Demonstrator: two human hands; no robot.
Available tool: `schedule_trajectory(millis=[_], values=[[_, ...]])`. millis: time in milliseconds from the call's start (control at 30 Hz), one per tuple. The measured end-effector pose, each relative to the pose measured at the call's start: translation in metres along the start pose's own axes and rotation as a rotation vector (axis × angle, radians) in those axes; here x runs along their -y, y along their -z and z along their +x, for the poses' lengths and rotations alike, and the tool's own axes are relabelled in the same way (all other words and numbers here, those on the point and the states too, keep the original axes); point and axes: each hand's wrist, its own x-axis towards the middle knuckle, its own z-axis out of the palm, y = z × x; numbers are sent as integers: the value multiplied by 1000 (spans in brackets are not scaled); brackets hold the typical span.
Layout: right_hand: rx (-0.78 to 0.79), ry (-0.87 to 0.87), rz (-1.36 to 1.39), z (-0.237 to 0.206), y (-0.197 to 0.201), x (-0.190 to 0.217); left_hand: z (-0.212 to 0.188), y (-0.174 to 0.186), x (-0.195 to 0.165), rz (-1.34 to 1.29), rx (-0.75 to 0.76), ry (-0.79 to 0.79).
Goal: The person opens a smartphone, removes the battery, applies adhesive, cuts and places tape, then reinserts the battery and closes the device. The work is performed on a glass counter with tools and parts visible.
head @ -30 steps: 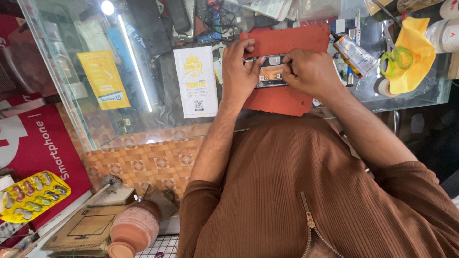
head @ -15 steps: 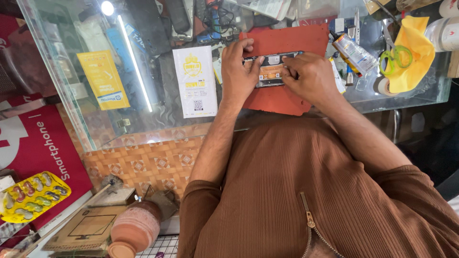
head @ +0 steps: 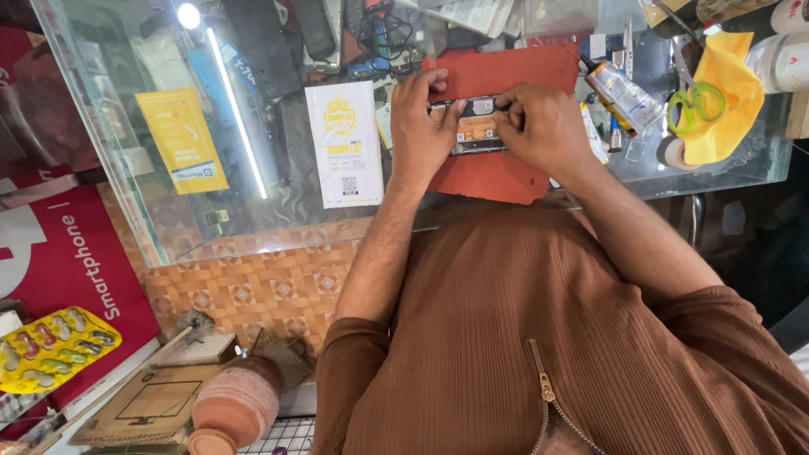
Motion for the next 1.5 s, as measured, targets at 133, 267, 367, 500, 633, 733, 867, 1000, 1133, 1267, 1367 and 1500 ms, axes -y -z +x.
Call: schedule_trajectory(millis=[133,267,367,500,633,733,867,1000,1133,1267,1367,1500], values=[[44,-76,6,4,-2,-2,0,0,0,6,1,-2],[18,9,-150,5,-8,-8,1,0,0,5,8,15],[1,153,-346,5,-14,-12,1,-1,0,2,15,31],[45,167,-483,4,-17,-11,0,-2,-1,15,-10,-13],[133,124,-408,1,-14,-2,1,-1,-3,10,-2,-10],[76,156,-199,-1,-3,8,3,2,-4,-30,2,1],[28,-7,54,-12,49,12,-1,8,1,-143,-27,-10],[184,-81,-487,-51,119,14,-17,34,21,-217,-117,204],[473,-240,-684,-72,136,21,-34,109,51,66,-413,175],[283,39,-337,-64,100,37,-62,174,47,221,-438,333],[164,274,-311,-57,58,48,-73,199,38,426,-413,493],[70,324,-349,-51,33,38,-79,197,32,495,-451,428]])
